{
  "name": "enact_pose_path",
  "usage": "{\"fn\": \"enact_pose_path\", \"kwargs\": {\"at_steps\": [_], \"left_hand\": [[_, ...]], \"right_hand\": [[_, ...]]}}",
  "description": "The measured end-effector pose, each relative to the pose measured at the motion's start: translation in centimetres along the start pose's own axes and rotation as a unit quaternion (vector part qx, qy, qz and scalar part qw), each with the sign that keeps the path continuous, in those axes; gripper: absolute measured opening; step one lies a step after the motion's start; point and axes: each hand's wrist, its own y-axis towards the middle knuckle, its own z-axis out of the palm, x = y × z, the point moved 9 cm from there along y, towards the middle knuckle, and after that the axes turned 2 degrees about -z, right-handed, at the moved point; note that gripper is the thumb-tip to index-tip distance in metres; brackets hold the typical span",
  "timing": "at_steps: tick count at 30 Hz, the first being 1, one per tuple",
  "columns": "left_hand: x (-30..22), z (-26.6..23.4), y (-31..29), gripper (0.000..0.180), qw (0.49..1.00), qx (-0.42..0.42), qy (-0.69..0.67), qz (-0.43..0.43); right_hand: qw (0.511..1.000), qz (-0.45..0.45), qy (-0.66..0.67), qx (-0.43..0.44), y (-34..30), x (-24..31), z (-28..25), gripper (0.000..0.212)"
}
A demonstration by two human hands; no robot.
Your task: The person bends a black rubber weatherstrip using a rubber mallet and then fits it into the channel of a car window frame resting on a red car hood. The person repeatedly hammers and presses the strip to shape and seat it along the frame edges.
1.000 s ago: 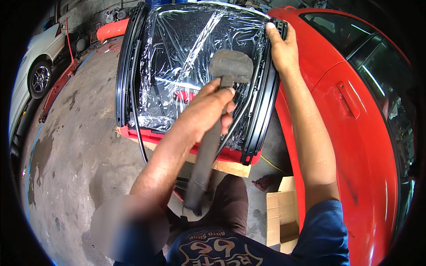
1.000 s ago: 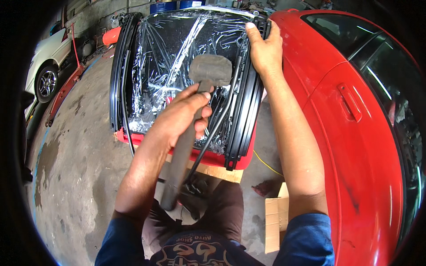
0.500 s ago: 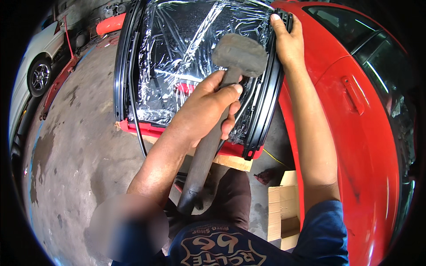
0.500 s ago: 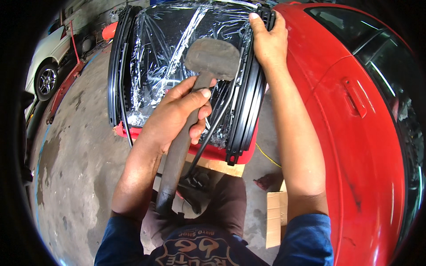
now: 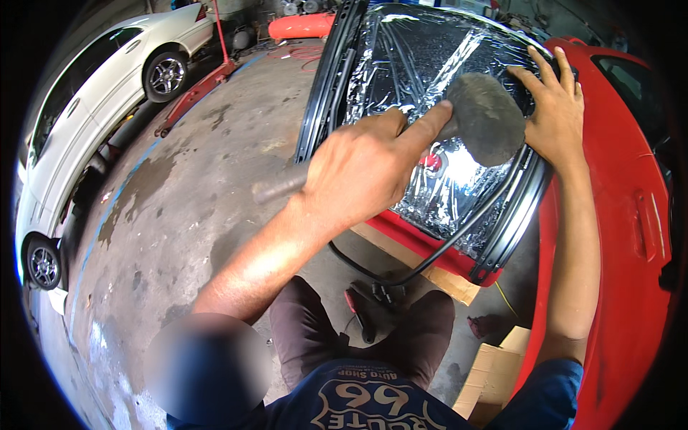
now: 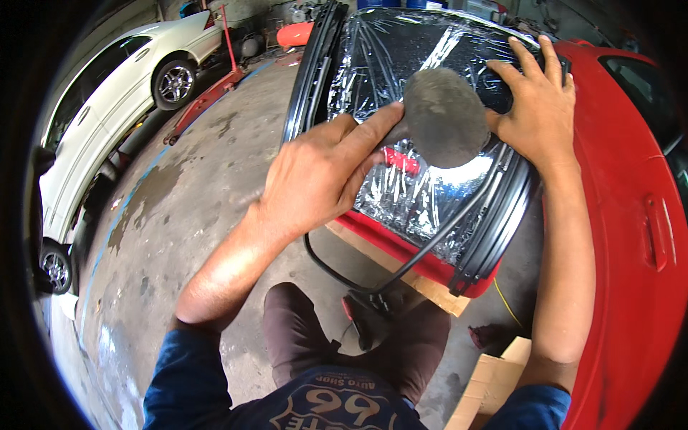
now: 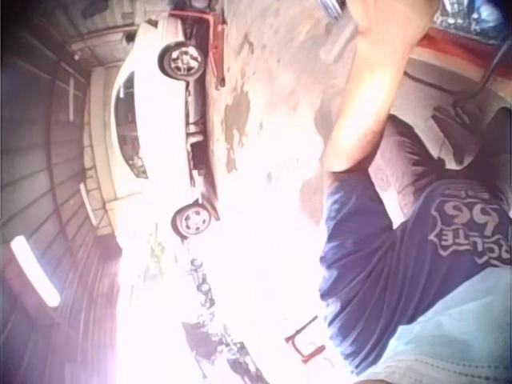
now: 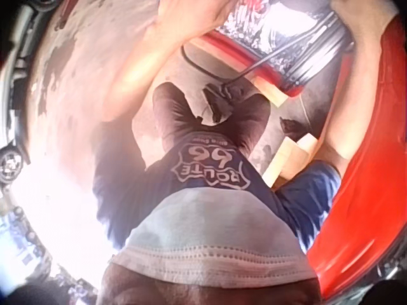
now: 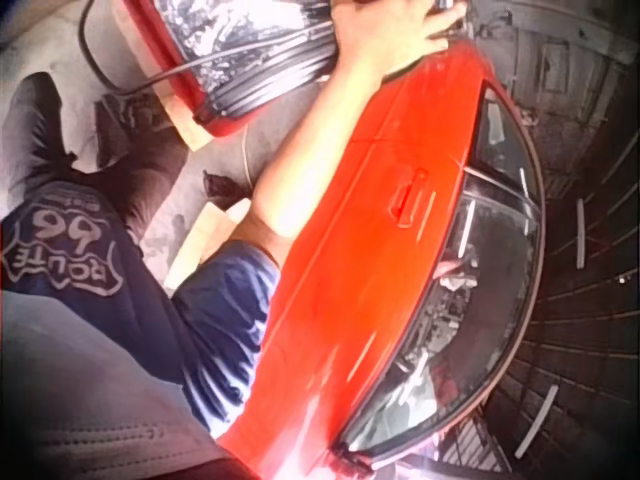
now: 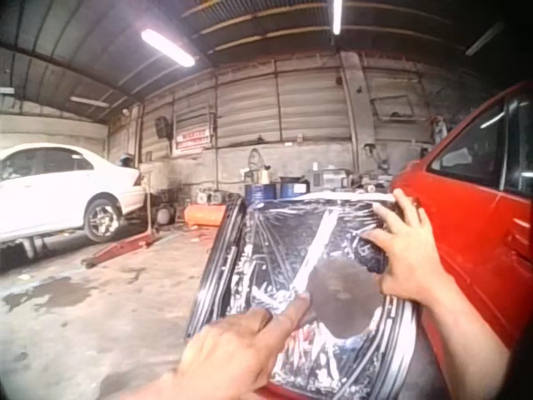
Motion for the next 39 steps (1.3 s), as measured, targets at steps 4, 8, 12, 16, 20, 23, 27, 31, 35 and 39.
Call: {"fn": "enact_pose_path", "kwargs": {"at_steps": [4, 8, 12, 16, 20, 23, 27, 31, 35, 39], "left_hand": [[2.6, -0.7, 2.0, 0.058, 0.992, 0.057, 0.109, -0.039], [8.8, -1.7, 2.8, 0.054, 0.936, 0.116, 0.198, -0.268], [6.2, -2.8, 2.6, 0.051, 0.969, 0.049, 0.133, -0.203], [3.3, -2.4, 2.7, 0.045, 0.981, 0.083, 0.129, -0.121], [8.0, -2.3, 3.8, 0.048, 0.918, 0.185, 0.203, -0.287], [8.4, -2.7, 3.6, 0.048, 0.936, 0.132, 0.167, -0.279], [6.8, -2.7, 2.3, 0.048, 0.975, 0.05, 0.12, -0.183], [12.5, -2.5, 1.4, 0.05, 0.937, 0.084, 0.152, -0.302], [18.1, -3.7, -6.4, 0.048, 0.886, -0.01, -0.167, -0.432], [19.4, -1.4, -24.6, 0.045, 0.745, -0.109, -0.364, -0.548]], "right_hand": [[0.999, 0.01, 0.029, 0.014, -0.1, -0.6, 0.4, 0.062], [0.999, -0.002, 0.047, -0.009, -0.1, -0.4, 0.6, 0.065], [0.999, 0.008, 0.034, -0.011, -0.1, -0.6, 0.6, 0.067], [0.999, 0.021, 0.033, -0.015, -0.2, -0.8, 0.6, 0.069], [0.999, 0.013, 0.037, -0.038, -0.5, -0.8, 0.5, 0.07], [0.999, 0.019, 0.018, -0.048, -0.6, -1.1, 0.7, 0.07], [0.997, 0.011, 0.044, -0.06, -0.3, -0.9, 0.4, 0.072], [0.995, -0.015, 0.043, -0.094, -0.3, -0.1, -1.0, 0.062], [0.995, 0.002, 0.093, -0.046, -0.6, -0.5, -0.8, 0.067], [0.992, 0.037, 0.067, -0.102, -1.0, -0.7, -1.4, 0.069]]}}
